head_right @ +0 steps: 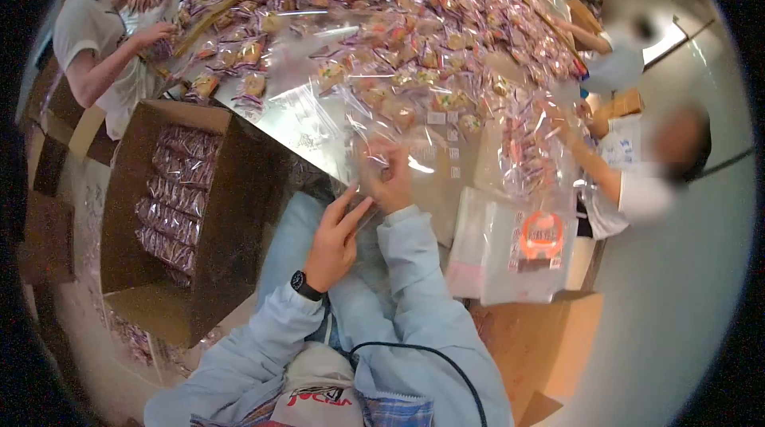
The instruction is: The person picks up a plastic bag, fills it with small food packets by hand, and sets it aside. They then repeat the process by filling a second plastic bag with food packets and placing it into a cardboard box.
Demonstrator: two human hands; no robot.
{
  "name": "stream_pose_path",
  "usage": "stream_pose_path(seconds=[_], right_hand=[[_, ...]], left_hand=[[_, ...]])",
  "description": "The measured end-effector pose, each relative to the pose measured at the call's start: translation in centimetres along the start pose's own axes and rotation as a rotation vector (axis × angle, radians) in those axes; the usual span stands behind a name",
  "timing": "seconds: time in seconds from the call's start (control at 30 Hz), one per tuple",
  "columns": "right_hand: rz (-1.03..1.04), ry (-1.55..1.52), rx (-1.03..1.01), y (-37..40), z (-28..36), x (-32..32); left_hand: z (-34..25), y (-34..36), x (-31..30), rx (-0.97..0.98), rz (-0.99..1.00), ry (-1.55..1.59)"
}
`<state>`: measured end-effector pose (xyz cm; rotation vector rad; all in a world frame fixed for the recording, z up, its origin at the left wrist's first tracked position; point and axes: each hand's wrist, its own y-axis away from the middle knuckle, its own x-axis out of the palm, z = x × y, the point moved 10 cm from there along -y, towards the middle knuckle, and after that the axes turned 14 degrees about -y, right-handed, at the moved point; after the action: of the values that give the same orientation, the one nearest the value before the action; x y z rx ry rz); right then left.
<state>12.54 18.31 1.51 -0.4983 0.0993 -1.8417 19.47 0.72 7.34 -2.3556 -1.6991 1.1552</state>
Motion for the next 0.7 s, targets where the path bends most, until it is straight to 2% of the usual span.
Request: stream_pose_path(seconds=[0.03, 0.13, 0.2, 0.23, 0.33, 0.43, 0.53, 0.63, 0.7], right_hand=[[-0.065, -0.075, 0.036, 1.0, 0.1, -0.7], [-0.131, 0.007, -0.097, 3.8, 5.4, -2.4], [-0.160, 0.193, -0.331, 5.9, 10.7, -3.4], [-0.183, 0.288, -0.450, 7.2, 13.3, -3.6], [-0.186, 0.422, -0.550, 8.8, 18.6, -2.9], [-0.165, 0.288, -0.420, 6.8, 20.7, -1.8], [-0.172, 0.605, -0.396, 3.8, 22.8, -3.1], [-0.162, 0.689, -0.304, 2.6, 23.8, -4.3], [-0.061, 0.444, -0.252, 2.4, 20.6, -4.8]], left_hand=[[-0.3, 0.5, 0.4, 0.028, 0.026, 0.023], [-2.5, 0.5, 1.5, 0.120, 0.069, 0.102], [-5.4, 0.6, 1.4, 0.190, 0.118, 0.162], [-6.8, 0.8, 1.5, 0.285, 0.109, 0.118], [-10.4, 1.1, 0.5, 0.376, 0.094, 0.199], [-12.6, -0.1, -0.9, 0.386, 0.111, 0.301], [-14.1, -3.3, -1.2, 0.428, 0.271, 0.382], [-13.8, -5.0, -2.0, 0.365, 0.305, 0.491], [-13.5, -4.6, -2.1, 0.343, 0.300, 0.486]])
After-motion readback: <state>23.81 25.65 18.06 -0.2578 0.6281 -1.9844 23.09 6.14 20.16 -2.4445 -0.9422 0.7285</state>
